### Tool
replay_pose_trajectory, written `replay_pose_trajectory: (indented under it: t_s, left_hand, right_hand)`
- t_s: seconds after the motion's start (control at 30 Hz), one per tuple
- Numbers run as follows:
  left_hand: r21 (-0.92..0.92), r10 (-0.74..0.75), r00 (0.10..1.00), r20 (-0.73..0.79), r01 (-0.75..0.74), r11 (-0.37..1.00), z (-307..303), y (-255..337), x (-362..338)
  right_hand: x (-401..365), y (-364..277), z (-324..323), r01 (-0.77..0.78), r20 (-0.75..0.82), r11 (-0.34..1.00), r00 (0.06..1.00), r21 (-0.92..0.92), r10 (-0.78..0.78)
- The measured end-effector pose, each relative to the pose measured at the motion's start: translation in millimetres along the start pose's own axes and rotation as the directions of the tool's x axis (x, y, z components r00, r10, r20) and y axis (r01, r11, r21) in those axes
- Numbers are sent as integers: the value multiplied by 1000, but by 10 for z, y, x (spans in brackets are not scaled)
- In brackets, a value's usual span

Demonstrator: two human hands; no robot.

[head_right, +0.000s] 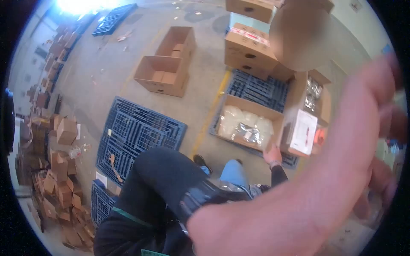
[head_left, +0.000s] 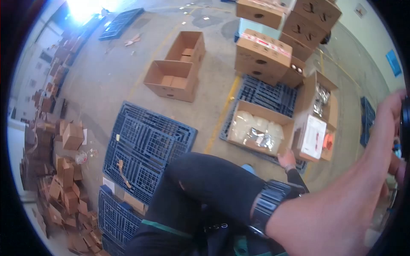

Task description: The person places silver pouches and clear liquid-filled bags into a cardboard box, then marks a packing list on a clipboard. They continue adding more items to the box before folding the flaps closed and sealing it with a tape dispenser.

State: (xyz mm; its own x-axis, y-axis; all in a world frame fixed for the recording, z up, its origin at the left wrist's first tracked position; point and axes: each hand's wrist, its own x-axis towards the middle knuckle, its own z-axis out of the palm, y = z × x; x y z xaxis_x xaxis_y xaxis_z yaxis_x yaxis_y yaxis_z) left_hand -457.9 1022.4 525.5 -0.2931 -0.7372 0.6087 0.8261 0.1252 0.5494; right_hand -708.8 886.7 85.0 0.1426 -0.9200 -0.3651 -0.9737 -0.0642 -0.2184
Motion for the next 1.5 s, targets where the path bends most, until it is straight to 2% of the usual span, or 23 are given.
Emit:
replay_pose_trajectory:
  t_s: [0.1, 0.3, 0.37, 0.43, 0.5, 0.53, 0.57, 0.6, 0.63, 0.7, 0.77, 0.8, 0.83, 0.93, 1.03, 1.07, 1.1, 1.17, 1.2, 1.23, 1.37, 1.43, 1.5]
  left_hand:
    - [-24, 19, 998, -57, -21, 999, -65, 483, -207]
    - [-284, 60, 945, -322, -157, 946, -383, 1076, -304]
    - [-101, 10, 952, -306, -42, 994, -584, 1011, -312]
    - [374, -89, 984, -156, 142, 917, -849, 851, -417]
    - [571, -173, 983, 53, 112, 813, -1110, 786, -525]
    - [574, -168, 978, 122, 69, 816, -1299, 743, -573]
    - [564, -168, 966, 199, 27, 825, -1501, 751, -577]
    - [624, -163, 968, 193, 7, 781, -1730, 908, -505]
    - [679, -155, 970, 189, -15, 734, -2017, 1112, -427]
    - [864, -187, 958, 219, -101, 494, -2658, 1446, -406]
    - [935, -207, 958, 199, -122, 333, -3339, 1800, -492]
    - [954, -229, 966, 117, -46, 297, -3658, 1941, -538]
    - [966, -244, 969, 26, 38, 254, -3983, 2092, -517]
    - [967, -432, 866, -253, 223, -119, -4763, 2404, -233]
    - [925, -526, 761, -380, 301, -232, -5647, 2542, -220]
    - [934, -517, 780, -353, 257, -250, -5871, 2584, -67]
    - [936, -510, 786, -350, 280, -212, -6109, 2589, 149]
    - [920, -486, 783, -388, 363, -149, -6521, 2638, 491]
    - [925, -497, 780, -379, 334, -182, -6751, 2654, 729]
    - [940, -503, 795, -340, 303, -157, -6970, 2680, 1000]
    - [945, -524, 797, -300, 325, -46, -8117, 2662, 2056]
    - [932, -476, 820, -317, 363, 4, -8822, 2612, 2574]
    - [920, -389, 847, -362, 393, -1, -9688, 2509, 3107]
  right_hand:
    - [92, -271, 36, -17, 47, 999, 999, -43, 19]
    - [333, -548, 230, -39, 126, 999, 991, -2, 39]
    - [500, -666, 344, -26, 141, 999, 990, 39, 21]
    - [820, -601, 655, 0, 163, 997, 987, 82, -14]
    - [994, -859, 739, 49, 229, 989, 970, 138, -80]
    - [1152, -972, 747, 36, 294, 979, 951, 199, -94]
    - [1458, -871, 1154, -4, 248, 967, 967, 254, -61]
    - [1230, -1485, 546, -65, 282, 959, 959, 276, -16]
    - [1402, -1540, 680, 34, 207, 961, 974, 274, -94]
    - [1789, -1698, 831, 47, 217, 963, 970, 266, -107]
    - [2098, -1914, 789, 85, 256, 974, 957, 209, -138]
    - [2304, -1990, 686, 115, 269, 977, 950, 178, -161]
    - [2489, -2061, 559, 35, 285, 984, 955, 176, -85]
    - [3105, -2148, 360, -136, 349, 972, 935, 194, 61]
    - [3434, -2236, -125, -210, 112, 892, 977, 399, 180]
    - [3532, -2267, -353, -241, 116, 843, 970, 480, 212]
    - [3629, -2243, -517, -207, 46, 856, 976, 473, 211]
    - [3539, -2384, -1146, -216, -21, 730, 953, 649, 302]
    - [3626, -2224, -1033, -128, -191, 745, 925, 655, 327]
    - [3569, -2257, -1220, -160, -229, 734, 888, 660, 399]
    - [3479, -1993, -950, -324, -244, 703, 778, 633, 579]
    - [3370, -2220, -940, -445, -153, 643, 737, 623, 659]
    - [3411, -2231, -406, -406, -228, 719, 760, 564, 609]
